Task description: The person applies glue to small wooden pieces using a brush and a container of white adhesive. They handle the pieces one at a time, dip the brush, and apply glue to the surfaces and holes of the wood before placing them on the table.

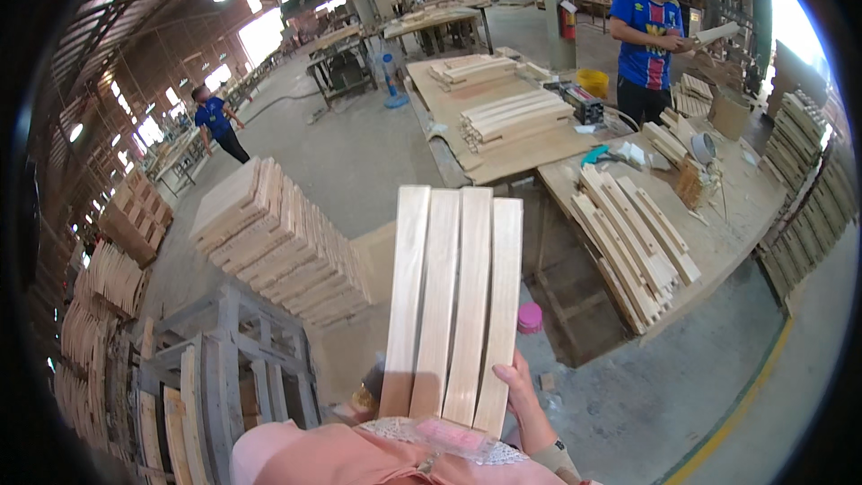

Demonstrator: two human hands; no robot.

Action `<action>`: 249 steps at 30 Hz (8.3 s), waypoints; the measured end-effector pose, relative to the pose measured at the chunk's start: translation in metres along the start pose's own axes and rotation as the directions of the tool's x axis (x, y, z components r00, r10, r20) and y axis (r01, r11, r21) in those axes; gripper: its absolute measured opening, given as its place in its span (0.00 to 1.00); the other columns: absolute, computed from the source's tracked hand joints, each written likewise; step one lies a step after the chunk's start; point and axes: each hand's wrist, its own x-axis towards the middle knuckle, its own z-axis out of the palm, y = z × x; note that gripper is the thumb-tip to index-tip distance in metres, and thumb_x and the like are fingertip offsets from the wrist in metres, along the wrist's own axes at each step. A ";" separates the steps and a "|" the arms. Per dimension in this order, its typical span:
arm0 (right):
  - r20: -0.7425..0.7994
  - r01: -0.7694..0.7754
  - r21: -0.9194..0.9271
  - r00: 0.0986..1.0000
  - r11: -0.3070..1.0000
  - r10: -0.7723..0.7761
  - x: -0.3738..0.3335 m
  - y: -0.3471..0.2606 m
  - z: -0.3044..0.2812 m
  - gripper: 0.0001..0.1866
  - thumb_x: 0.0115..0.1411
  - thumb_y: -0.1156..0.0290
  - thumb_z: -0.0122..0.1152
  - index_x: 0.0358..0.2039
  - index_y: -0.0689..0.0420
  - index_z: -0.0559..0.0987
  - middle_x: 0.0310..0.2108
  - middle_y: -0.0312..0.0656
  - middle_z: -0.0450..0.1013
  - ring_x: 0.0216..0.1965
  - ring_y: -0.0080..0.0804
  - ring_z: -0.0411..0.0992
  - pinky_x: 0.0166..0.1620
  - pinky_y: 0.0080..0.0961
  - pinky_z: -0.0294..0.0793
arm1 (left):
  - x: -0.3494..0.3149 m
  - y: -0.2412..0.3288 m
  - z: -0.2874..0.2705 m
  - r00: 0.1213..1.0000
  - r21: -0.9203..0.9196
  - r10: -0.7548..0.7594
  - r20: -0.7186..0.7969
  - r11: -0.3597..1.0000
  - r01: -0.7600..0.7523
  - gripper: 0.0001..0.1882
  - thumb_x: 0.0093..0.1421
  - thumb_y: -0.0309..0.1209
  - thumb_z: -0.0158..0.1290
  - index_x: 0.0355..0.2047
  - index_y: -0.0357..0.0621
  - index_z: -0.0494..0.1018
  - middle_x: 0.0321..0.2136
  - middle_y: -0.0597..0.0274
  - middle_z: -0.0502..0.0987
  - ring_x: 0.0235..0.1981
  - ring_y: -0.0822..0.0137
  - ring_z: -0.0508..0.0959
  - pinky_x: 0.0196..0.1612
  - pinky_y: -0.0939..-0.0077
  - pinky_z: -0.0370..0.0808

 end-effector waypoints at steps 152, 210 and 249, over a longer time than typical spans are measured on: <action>0.738 0.741 -0.649 0.668 -0.175 0.090 0.193 -0.538 -0.690 0.22 0.50 0.79 0.47 0.47 0.51 0.72 0.33 0.45 0.67 0.38 0.43 0.67 0.40 0.34 0.68 | 0.502 0.156 0.779 0.214 0.553 0.692 -0.689 0.693 -0.462 0.43 0.36 0.28 0.64 0.53 0.41 0.53 0.42 0.59 0.66 0.41 0.68 0.70 0.41 0.74 0.72; 0.817 0.440 -0.285 0.576 0.852 -0.025 0.171 -0.570 -0.524 0.36 0.40 0.64 0.72 0.49 0.63 0.67 0.43 0.43 0.69 0.43 0.30 0.69 0.47 0.25 0.68 | 0.514 0.198 0.788 -0.255 0.743 0.708 -0.659 0.559 -0.369 0.24 0.57 0.37 0.51 0.47 0.32 0.62 0.41 0.51 0.70 0.40 0.65 0.71 0.43 0.73 0.68; 0.882 0.118 -0.265 0.431 0.957 0.192 0.160 -0.590 -0.532 0.32 0.42 0.82 0.63 0.51 0.64 0.67 0.47 0.37 0.66 0.49 0.29 0.65 0.53 0.26 0.64 | 0.492 0.201 0.764 0.047 0.506 0.717 -0.695 0.534 -0.677 0.21 0.65 0.45 0.33 0.47 0.44 0.65 0.40 0.60 0.73 0.39 0.68 0.75 0.42 0.74 0.74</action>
